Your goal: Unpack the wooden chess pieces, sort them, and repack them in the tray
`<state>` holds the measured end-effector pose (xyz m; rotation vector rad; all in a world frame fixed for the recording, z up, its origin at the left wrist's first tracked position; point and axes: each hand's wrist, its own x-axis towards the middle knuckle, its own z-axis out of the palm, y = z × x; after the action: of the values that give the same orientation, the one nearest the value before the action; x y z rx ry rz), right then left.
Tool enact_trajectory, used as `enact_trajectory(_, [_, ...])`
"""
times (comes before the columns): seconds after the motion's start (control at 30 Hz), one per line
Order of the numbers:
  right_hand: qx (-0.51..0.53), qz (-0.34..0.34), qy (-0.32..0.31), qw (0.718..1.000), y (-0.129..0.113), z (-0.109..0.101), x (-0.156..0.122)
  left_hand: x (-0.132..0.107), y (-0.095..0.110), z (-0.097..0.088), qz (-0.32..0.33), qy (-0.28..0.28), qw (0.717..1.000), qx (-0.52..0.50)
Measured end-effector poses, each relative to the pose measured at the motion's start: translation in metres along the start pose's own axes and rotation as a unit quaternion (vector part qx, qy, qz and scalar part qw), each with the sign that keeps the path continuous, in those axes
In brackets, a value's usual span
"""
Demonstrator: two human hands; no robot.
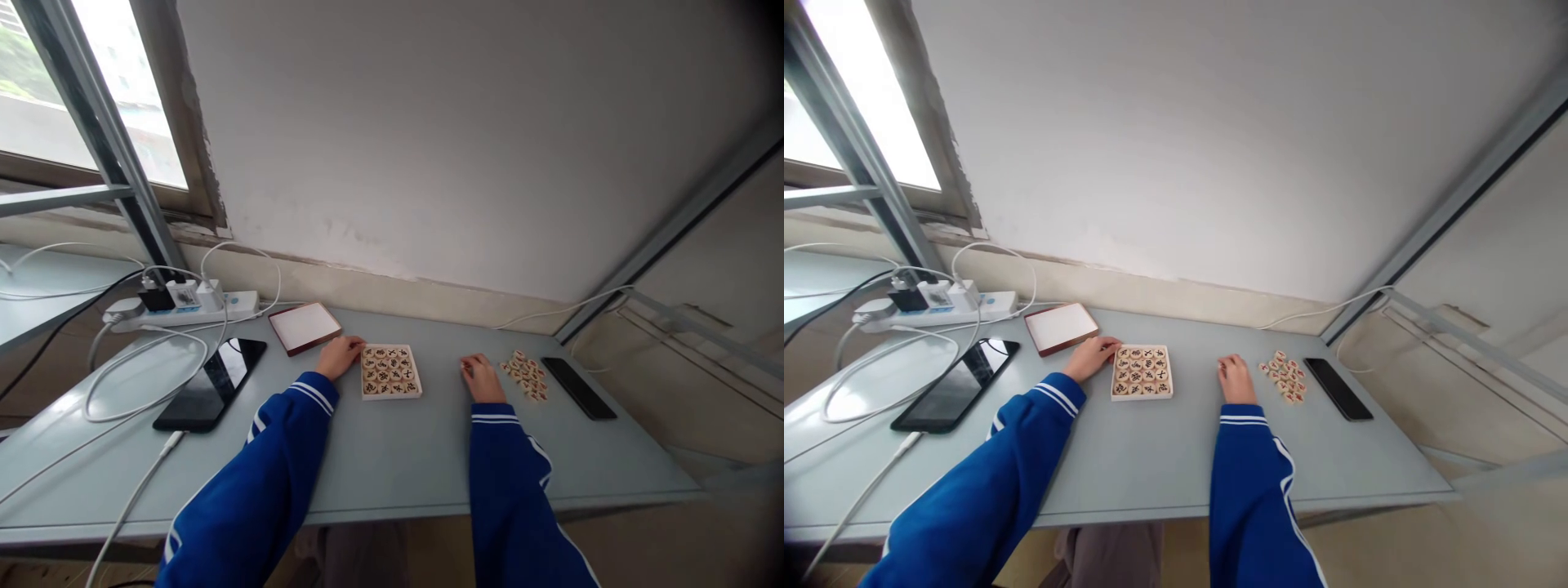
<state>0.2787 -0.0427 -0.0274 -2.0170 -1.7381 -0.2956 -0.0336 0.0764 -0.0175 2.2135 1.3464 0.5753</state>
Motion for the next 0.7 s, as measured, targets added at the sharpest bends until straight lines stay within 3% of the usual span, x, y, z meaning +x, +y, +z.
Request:
enact_trajectory(0.13, [-0.175,0.042,0.024,0.983,0.061,-0.015,-0.017,-0.001,0.001,0.000,0.003,0.002,1.000,-0.008])
enact_trajectory(0.23, [-0.203,0.059,0.093,0.973,0.073,-0.023,-0.019,-0.002,0.003,-0.001,-0.005,-0.001,1.000,-0.013])
enact_trajectory(0.3, [-0.159,0.033,0.120,0.979,0.056,-0.022,-0.012,-0.002,0.005,0.000,-0.012,-0.001,1.000,-0.008])
enact_trajectory(0.37, [-0.078,-0.029,0.108,0.991,0.022,-0.016,0.001,-0.003,0.005,0.001,-0.018,0.004,1.000,0.004])
enact_trajectory(0.47, [0.042,-0.143,0.032,0.988,-0.042,-0.004,0.022,-0.004,0.005,0.002,-0.020,0.016,0.999,0.019])
enact_trajectory(0.53, [0.069,-0.199,-0.021,0.977,-0.076,0.005,0.032,-0.004,0.004,0.003,-0.017,0.018,0.999,0.022])
enact_trajectory(0.6, [0.058,-0.227,-0.053,0.971,-0.096,0.011,0.037,-0.005,0.003,0.004,-0.017,0.020,0.999,0.025])
enact_trajectory(0.7, [0.017,-0.232,-0.063,0.971,-0.104,0.019,0.036,-0.005,0.001,0.006,-0.019,0.023,0.999,0.032])
